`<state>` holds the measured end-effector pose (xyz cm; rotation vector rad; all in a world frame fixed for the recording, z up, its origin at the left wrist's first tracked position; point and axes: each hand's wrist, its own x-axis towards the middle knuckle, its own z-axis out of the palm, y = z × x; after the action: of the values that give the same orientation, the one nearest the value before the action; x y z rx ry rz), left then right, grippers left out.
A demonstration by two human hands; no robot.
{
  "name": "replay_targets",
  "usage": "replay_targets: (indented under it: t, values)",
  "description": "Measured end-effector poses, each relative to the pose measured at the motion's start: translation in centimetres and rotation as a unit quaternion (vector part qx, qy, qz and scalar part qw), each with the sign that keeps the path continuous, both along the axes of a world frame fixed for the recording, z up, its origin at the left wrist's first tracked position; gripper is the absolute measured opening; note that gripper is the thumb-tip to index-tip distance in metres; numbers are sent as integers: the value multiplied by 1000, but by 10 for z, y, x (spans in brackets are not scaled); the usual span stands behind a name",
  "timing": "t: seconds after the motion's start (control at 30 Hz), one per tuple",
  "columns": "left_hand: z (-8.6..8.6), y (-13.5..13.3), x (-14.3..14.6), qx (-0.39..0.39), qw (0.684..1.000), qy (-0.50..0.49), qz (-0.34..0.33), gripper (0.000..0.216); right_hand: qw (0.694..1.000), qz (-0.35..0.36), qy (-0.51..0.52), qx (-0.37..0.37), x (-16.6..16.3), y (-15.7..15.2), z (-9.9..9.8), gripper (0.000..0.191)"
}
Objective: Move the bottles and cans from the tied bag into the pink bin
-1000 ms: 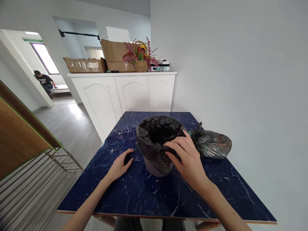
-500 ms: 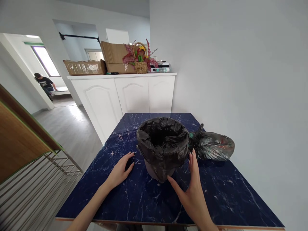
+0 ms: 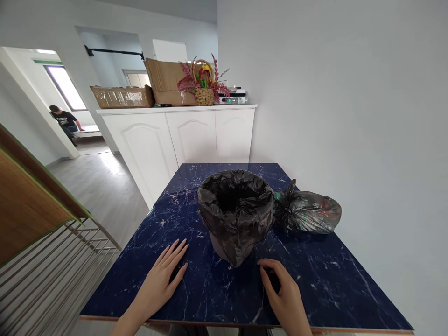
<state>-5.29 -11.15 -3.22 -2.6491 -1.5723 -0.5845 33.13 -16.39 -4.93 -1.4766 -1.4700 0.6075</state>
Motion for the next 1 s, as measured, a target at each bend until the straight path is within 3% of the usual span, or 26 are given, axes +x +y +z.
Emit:
replay_targets:
  t: [0.5,1.0]
  values:
    - [9,-1,3,-17,999,-33,7,62,992,-20,-93,84,-9,-3,2,27]
    - [9,0,3,-24,999,-44,13,59,993,-30,-84,76,-10,-3,1,29]
